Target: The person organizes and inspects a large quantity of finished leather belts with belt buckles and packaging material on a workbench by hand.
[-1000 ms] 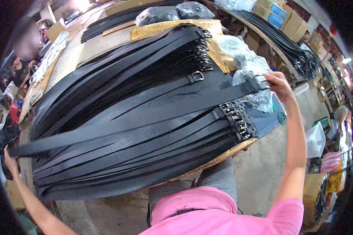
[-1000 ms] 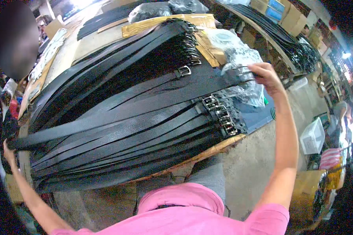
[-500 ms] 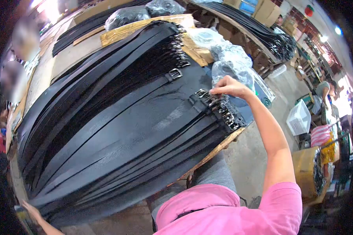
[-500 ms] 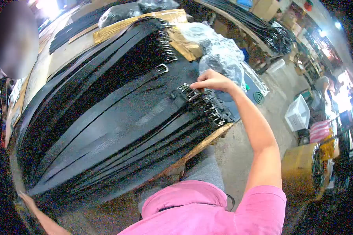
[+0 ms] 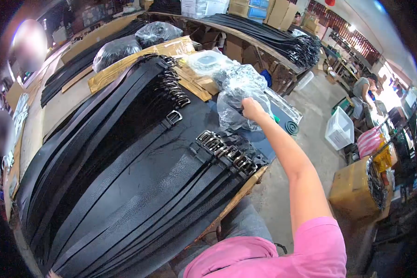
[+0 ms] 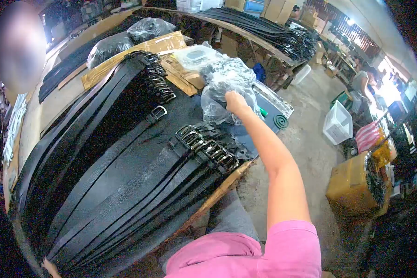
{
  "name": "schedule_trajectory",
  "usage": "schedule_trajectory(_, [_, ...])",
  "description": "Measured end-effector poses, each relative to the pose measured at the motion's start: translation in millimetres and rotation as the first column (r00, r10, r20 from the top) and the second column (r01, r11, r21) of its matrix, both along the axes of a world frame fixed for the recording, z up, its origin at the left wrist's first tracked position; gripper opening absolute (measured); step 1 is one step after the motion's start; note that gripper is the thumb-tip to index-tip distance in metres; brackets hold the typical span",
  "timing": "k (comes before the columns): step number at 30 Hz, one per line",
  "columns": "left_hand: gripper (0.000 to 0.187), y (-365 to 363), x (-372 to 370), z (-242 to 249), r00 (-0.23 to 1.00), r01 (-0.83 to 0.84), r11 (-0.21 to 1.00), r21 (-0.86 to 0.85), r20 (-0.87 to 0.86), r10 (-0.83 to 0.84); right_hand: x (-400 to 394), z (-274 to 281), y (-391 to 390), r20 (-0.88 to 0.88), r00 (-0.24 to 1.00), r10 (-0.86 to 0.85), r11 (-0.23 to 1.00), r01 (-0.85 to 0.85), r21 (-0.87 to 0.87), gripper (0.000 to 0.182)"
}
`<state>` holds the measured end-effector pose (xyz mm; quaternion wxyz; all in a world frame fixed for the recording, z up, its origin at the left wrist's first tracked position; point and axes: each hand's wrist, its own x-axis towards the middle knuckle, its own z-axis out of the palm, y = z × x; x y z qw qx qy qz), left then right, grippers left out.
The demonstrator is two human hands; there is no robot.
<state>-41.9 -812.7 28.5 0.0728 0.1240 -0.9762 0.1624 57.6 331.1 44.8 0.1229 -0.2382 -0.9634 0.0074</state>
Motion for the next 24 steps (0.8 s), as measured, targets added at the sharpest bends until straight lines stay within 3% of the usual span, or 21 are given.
schedule_trajectory(2, [0.046, 17.6, -46.0, -0.3, 0.953, 0.296, 0.955, 0.015, -0.072, -0.294, 0.2, -5.9, -0.5, 0.031, 0.999, -0.033, 0.997, 0.035, -0.063, 0.015])
schedule_trajectory(3, [0.050, 33.6, -70.4, -4.3, 0.940, 0.335, 0.942, 0.028, -0.075, -0.332, -2.3, -12.6, 7.7, 0.043, 0.999, -0.004, 0.998, 0.006, -0.061, 0.015])
schedule_trajectory(4, [0.045, 174.3, -51.9, 54.1, 0.938, 0.346, 0.915, 0.206, -0.063, -0.340, -0.4, -8.3, 4.6, 0.048, 0.998, 0.033, 0.995, -0.028, -0.093, 0.011])
schedule_trajectory(5, [0.038, 221.1, -72.9, 63.2, 0.909, 0.395, 0.824, 0.407, -0.043, -0.415, 0.0, -7.7, 5.2, 0.058, 0.997, 0.050, 0.996, -0.045, -0.083, 0.012])
schedule_trajectory(6, [0.034, 278.4, -76.3, 64.9, 0.779, 0.627, 0.719, 0.300, -0.259, -0.571, 0.4, -8.3, 7.1, 0.066, 0.996, 0.064, 0.996, -0.060, -0.070, 0.012])
schedule_trajectory(7, [0.033, 335.2, -82.8, 68.9, 0.695, 0.719, 0.615, 0.325, -0.329, -0.639, 1.2, -9.4, 10.1, 0.047, 0.996, 0.081, 0.993, -0.076, -0.094, 0.012])
schedule_trajectory(8, [0.031, 403.6, -77.7, 82.7, 0.692, 0.717, 0.557, 0.419, -0.335, -0.639, 2.9, -9.9, 13.2, 0.029, 0.995, 0.095, 0.989, -0.091, -0.115, 0.012])
schedule_trajectory(10, [0.026, 521.8, -64.5, 99.9, 0.528, 0.823, 0.323, 0.467, -0.420, -0.738, 5.9, -11.9, 17.1, -0.020, 0.994, 0.106, 0.982, -0.108, -0.154, 0.011])
schedule_trajectory(11, [0.024, 564.8, -63.8, 101.1, 0.490, 0.808, 0.249, 0.534, -0.375, -0.787, 7.8, -14.2, 17.9, -0.049, 0.993, 0.104, 0.979, -0.111, -0.173, 0.010])
schedule_trajectory(12, [0.024, 605.7, -66.2, 91.2, 0.351, 0.872, 0.109, 0.478, -0.453, -0.819, 9.4, -16.0, 17.7, -0.079, 0.992, 0.102, 0.975, -0.116, -0.191, 0.010])
schedule_trajectory(16, [0.017, 747.4, -81.9, 44.6, 0.114, 0.883, -0.158, 0.441, -0.530, -0.840, 11.8, -5.3, 6.2, -0.064, 0.997, 0.052, 0.972, -0.066, -0.226, 0.009])
schedule_trajectory(18, [0.014, 803.8, -87.9, 22.8, 0.108, 0.916, -0.133, 0.379, -0.551, -0.827, 9.9, -16.3, 11.8, -0.082, 0.995, 0.052, 0.972, -0.069, -0.226, 0.010])
schedule_trajectory(19, [0.014, 825.8, -87.8, 14.3, 0.233, 0.910, 0.014, 0.415, -0.481, -0.845, 9.1, -21.3, 15.4, -0.088, 0.995, 0.056, 0.967, -0.076, -0.245, 0.011])
schedule_trajectory(21, [0.013, 859.5, -97.1, -13.3, 0.372, 0.915, 0.264, 0.306, -0.383, -0.846, 4.7, -18.6, 13.9, -0.103, 0.993, 0.051, 0.966, -0.075, -0.248, 0.011])
schedule_trajectory(24, [0.015, 870.8, -83.6, -11.7, 0.525, 0.838, 0.355, 0.414, -0.437, -0.730, 9.3, -5.5, 6.6, -0.166, 0.986, 0.006, 0.973, -0.045, -0.228, 0.012])
